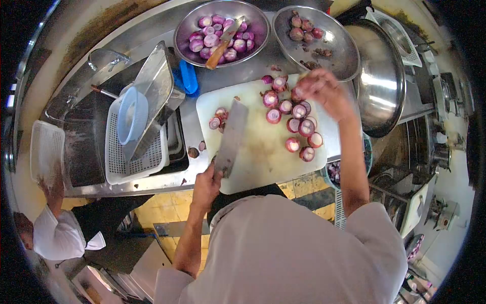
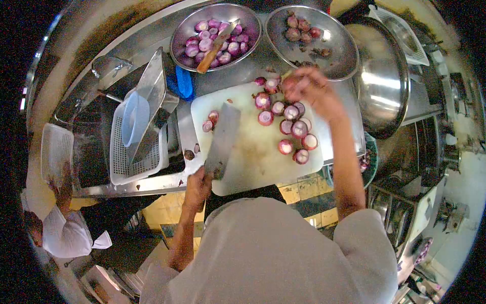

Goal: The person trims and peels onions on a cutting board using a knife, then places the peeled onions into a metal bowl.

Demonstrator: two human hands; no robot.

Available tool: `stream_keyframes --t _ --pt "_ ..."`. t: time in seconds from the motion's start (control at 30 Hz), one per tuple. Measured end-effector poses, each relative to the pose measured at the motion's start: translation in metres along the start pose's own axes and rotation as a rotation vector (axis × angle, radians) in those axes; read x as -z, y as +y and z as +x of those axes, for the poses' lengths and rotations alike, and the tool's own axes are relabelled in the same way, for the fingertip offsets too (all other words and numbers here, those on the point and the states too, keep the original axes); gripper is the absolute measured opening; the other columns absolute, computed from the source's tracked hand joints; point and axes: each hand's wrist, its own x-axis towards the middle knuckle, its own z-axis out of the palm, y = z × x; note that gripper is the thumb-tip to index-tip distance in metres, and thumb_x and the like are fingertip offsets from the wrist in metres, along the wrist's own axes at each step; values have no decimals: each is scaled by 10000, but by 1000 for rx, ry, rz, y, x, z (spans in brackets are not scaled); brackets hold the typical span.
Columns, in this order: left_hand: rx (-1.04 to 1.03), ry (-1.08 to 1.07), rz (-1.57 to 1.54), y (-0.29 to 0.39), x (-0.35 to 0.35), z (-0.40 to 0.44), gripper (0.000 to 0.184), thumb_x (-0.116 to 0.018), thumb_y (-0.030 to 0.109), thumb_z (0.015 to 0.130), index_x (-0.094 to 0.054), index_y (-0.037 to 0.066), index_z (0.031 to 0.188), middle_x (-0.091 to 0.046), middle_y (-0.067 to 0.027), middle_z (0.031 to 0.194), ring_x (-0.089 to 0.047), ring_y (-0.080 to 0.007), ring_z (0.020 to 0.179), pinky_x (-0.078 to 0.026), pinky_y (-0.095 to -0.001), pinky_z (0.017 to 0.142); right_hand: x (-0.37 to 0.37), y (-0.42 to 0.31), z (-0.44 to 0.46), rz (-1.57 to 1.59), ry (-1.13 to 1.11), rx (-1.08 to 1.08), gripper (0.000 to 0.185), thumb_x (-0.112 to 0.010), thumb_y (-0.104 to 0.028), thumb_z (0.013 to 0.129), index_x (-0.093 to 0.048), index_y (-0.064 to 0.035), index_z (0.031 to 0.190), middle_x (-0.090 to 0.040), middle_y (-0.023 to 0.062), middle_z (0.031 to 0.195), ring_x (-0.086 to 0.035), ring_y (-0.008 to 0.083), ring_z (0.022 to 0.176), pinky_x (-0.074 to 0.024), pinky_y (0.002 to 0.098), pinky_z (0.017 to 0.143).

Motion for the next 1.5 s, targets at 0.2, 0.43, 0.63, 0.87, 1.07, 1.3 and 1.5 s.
stream_keyframes --t 0.2,0.43,0.63,0.87,1.07,1.3,1.5 --pt "-68 106 103 37 12 1 110 -598 80 918 -554 -18 940 -587 -293 691 -623 -481 671 -461 -499 559 -119 112 -53 -745 44 51 501 -843 -48 695 -622 -62 1145 -655 89 1084 -664 232 1001 -534 346 910" --pt "-34 51 249 77 25 -35 122 -580 51 907 -563 -23 1003 -625 -294 727 -654 -476 752 -495 -549 634 -121 162 -66 -933 118 264 427 -849 -59 664 -640 -40 1036 -608 149 1089 -629 350 1017 -522 435 870" --pt "-87 -19 296 87 29 -60 154 -585 51 901 -575 -27 1034 -631 -292 727 -650 -485 737 -507 -553 648 -126 155 -65 -884 105 195 353 -790 27 744 -642 -13 1061 -598 142 1087 -675 301 914 -586 383 785" --pt "-68 -105 379 93 23 -67 196 -559 59 898 -563 -53 1059 -637 -304 729 -652 -495 725 -518 -570 661 -122 164 -64 -979 103 211 374 -800 40 725 -646 -8 1063 -599 138 1069 -681 288 908 -589 382 772" --pt "-103 3 451 68 -41 -1 184 -555 21 854 -555 -51 1023 -640 -299 716 -656 -495 721 -516 -582 649 -121 167 -67 -922 104 177 382 -822 -16 682 -646 -20 1021 -596 176 1074 -632 381 977 -535 444 826" --pt "-275 79 318 32 -18 -5 209 -592 42 865 -565 -35 1058 -647 -274 719 -664 -466 708 -518 -556 628 -119 152 -82 -1224 151 92 450 -834 -83 650 -604 -60 1036 -591 155 1035 -625 375 959 -525 453 799" --pt "-150 110 267 24 -9 -13 219 -595 86 915 -575 -39 1093 -647 -295 755 -657 -474 735 -511 -552 642 -116 158 -73 -920 157 218 469 -772 -97 708 -588 -76 1139 -591 150 1101 -619 354 1014 -520 436 854"
